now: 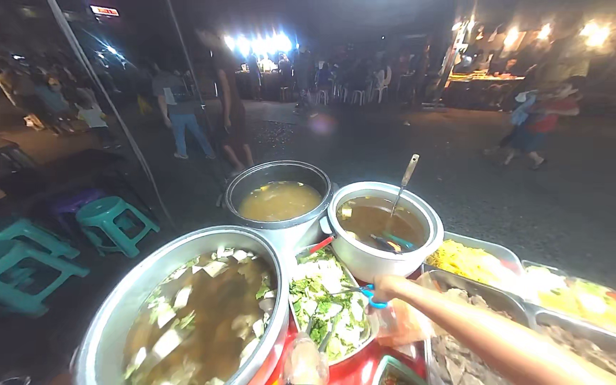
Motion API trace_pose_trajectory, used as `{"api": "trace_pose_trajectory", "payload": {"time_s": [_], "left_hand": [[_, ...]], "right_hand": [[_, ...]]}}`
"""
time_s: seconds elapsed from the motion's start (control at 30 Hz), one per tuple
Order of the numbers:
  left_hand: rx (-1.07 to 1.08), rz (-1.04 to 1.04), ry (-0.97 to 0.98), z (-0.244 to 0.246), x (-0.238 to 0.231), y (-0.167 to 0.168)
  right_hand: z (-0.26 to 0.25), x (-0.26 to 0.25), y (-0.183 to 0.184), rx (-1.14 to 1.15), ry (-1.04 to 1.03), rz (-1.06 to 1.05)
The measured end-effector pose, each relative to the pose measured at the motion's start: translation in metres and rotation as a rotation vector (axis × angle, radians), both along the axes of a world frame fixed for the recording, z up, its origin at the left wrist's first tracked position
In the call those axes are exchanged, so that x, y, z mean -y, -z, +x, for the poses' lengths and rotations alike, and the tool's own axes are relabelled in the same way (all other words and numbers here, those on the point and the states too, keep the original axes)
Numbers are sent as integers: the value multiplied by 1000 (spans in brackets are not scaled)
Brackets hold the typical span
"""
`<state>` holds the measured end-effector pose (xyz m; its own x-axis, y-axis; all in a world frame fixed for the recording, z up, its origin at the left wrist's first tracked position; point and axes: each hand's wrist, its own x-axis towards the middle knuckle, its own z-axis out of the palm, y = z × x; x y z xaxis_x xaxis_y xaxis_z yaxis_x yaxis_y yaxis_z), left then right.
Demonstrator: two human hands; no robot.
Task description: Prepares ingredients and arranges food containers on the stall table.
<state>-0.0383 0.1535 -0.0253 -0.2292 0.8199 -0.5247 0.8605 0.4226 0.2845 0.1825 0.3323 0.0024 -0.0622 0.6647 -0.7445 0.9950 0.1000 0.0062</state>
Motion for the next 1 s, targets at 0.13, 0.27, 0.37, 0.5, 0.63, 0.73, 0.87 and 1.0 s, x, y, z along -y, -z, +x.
{"api": "trace_pose_trajectory", "payload": {"time_s": [0.13, 0.27, 0.37, 0.5, 0.63, 0.73, 0.87, 1.0], "left_hand": [[-23, -7, -8, -6, 8, -7], [-13, -24, -24, -16, 13, -13], [22, -25, -44, -18, 12, -10], [12, -27, -45, -14, 8, -2], [-36, -35, -23, -12, 4, -8], [-19, 0, -22, -16, 5, -22], [151, 100, -67, -26, 13, -36], [460, 88, -173, -40, 0, -14]], "right_hand": [[-28, -7, 20, -46, 64, -1], [-28, -8, 22, -40, 85, 67], [-17, -1, 31, -39, 81, 91], [-1, 16, 47, -127, 142, 88], [15, 37, 57, -262, 209, 62], [22, 52, 55, -296, 152, 39], [37, 63, 40, -209, 125, 153], [58, 59, 29, -228, 36, 235]]}}
